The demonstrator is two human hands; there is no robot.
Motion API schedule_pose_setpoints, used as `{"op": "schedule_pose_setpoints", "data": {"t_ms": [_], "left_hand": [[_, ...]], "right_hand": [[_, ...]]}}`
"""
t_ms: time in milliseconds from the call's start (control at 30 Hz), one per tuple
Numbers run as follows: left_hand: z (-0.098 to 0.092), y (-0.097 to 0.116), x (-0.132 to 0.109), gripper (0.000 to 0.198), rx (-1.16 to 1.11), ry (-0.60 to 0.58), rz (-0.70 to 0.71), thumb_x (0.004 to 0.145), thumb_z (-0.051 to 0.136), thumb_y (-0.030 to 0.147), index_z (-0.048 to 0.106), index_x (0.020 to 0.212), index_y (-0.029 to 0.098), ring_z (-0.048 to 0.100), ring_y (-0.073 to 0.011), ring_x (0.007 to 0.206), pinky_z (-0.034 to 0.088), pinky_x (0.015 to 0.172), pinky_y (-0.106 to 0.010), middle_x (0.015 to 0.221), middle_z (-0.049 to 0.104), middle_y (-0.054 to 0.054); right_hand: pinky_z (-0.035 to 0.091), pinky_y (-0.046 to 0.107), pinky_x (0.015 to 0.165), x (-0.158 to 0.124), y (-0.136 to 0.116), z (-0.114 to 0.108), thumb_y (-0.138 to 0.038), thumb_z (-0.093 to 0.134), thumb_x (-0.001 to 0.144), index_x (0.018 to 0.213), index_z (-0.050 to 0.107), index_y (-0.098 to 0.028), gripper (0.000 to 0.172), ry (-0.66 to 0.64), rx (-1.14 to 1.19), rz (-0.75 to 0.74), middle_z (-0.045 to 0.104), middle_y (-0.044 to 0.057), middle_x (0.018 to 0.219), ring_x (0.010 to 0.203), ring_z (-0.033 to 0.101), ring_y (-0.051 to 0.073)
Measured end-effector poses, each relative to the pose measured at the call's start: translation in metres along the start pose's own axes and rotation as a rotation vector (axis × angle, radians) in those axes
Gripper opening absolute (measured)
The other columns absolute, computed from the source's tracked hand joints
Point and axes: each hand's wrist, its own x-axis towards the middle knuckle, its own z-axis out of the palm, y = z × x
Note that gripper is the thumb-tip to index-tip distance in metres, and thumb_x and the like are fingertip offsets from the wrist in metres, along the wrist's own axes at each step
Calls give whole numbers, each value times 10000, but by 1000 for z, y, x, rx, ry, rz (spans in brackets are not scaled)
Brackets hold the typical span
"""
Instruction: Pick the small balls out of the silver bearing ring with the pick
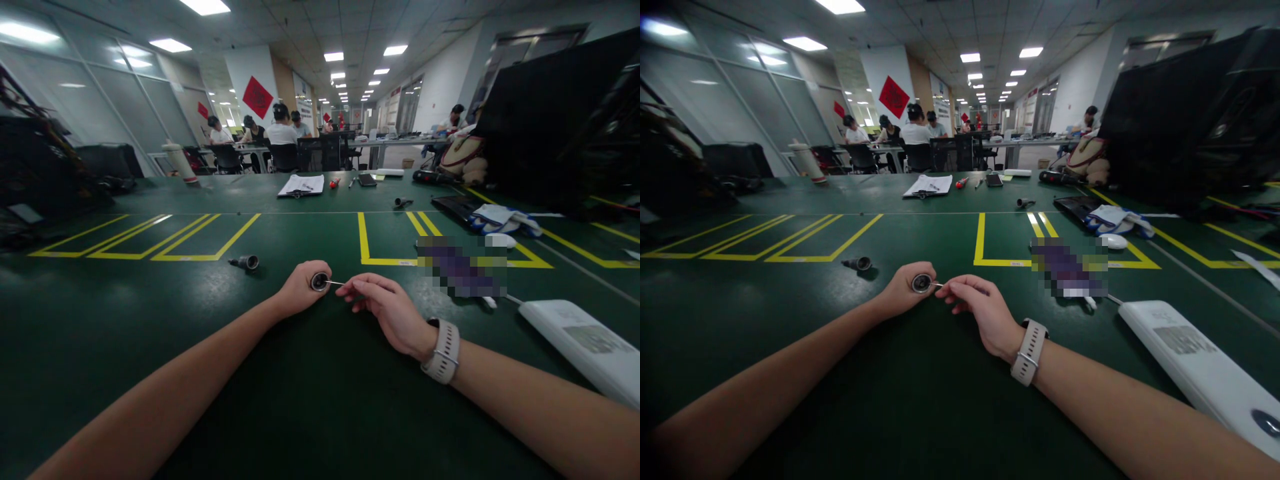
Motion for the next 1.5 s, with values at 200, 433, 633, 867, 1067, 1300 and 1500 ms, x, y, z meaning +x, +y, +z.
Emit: {"op": "schedule_pose_setpoints", "data": {"t_ms": [200,433,633,867,1067,1300,1500], "left_hand": [[1,-1,0,70,103,6,-16,715,537,140,492,668,167,490,-122,622,356,639,-264,640,514,31],[0,2,-1,69,212,-50,30,717,510,117,497,675,170,520,-141,655,361,677,-290,663,538,17],[-2,3,-1,57,132,-40,6,731,525,144,498,690,172,507,-132,650,367,655,-274,674,540,19],[0,0,-1,68,66,18,-50,730,525,156,496,671,172,489,-120,623,369,620,-253,655,524,26],[0,-1,0,60,188,11,-58,706,520,130,494,669,170,517,-142,653,367,660,-283,663,541,17],[0,0,-1,59,173,-15,-28,716,511,127,498,679,171,513,-138,655,372,666,-281,667,542,18],[-1,3,-2,87,38,8,-49,730,518,155,486,650,171,481,-111,607,373,584,-235,649,521,24]], "right_hand": [[444,342,712,-11,-6,8,-275,516,856,868,671,-198,174,11,-495,-197,643,41,867,811,576,185],[443,355,735,-10,-6,6,-290,520,856,879,687,-200,191,-19,-520,-170,656,43,884,818,580,187],[439,319,702,-1,1,-1,-284,575,819,825,692,-185,153,-3,-71,-18,680,59,889,847,584,185],[443,310,692,-3,0,2,-308,569,836,865,688,-197,165,-5,-109,-63,668,53,937,850,571,176],[450,321,680,-9,-1,3,-318,531,872,950,683,-214,200,-39,-478,-145,650,34,895,751,560,155],[449,318,690,-4,0,1,-306,569,834,849,691,-191,168,-17,-176,-70,673,52,900,825,577,176],[433,309,683,-1,-1,1,-304,589,810,809,687,-188,151,-8,7,24,684,57,906,820,577,170]]}}
